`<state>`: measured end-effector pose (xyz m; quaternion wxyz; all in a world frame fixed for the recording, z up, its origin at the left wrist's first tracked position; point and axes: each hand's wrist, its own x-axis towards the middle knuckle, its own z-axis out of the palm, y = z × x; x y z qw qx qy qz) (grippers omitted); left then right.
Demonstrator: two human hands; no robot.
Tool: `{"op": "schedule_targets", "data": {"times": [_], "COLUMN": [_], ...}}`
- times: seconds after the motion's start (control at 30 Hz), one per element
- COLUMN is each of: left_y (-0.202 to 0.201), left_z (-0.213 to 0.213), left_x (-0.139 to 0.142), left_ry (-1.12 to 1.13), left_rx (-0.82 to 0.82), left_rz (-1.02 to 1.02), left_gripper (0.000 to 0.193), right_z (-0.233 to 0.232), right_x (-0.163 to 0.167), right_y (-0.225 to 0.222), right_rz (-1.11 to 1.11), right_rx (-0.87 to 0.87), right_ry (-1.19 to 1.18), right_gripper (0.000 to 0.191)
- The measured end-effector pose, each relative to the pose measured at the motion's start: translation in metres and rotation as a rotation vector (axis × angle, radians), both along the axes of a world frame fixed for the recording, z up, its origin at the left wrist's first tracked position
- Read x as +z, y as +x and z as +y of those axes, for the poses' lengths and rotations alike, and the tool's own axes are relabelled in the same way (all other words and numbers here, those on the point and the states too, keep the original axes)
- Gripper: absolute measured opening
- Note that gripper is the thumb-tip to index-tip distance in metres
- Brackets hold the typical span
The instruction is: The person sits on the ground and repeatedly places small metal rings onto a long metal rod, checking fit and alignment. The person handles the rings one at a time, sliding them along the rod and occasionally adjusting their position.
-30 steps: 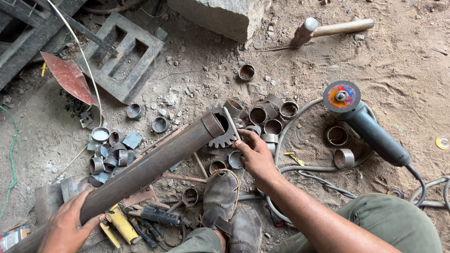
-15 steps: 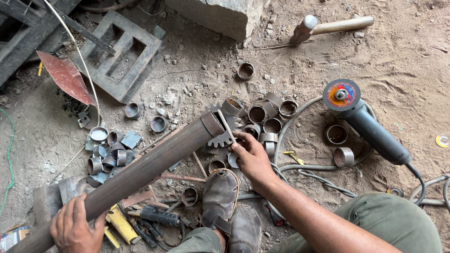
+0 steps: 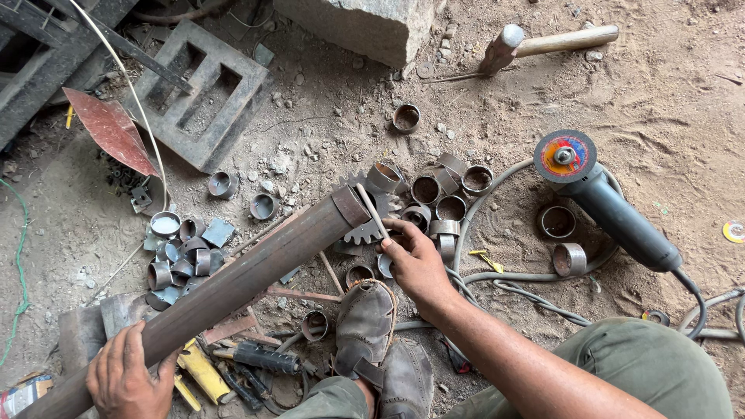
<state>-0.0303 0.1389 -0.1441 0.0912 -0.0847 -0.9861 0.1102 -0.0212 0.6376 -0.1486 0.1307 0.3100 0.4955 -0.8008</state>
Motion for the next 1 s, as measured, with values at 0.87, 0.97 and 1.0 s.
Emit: {"op": "schedule_targets", "data": {"times": [0.87, 0.97, 1.0], "left_y": [-0.001, -0.001, -0.001], "left_z": [0.009, 0.009, 0.009], "left_x": [0.003, 0.002, 0.002], "left_ry": [0.015, 0.042, 0.041], "left_rx": [0.023, 0.022, 0.022], "left_rz": [-0.012, -0.015, -0.013], "left_gripper": [0.088, 0.087, 0.087], "right_z": [0.003, 0.002, 0.002], "right_x": [0.005, 0.006, 0.007], "right_y": [0.003, 0.005, 0.005], "right_rz": [0.099, 0.045, 0.040], "right_rx": [-0.102, -0.017, -0.022], "right_ry": [-0.044, 0.007, -0.008], "right_gripper": [0.038, 0.039, 0.039]}}
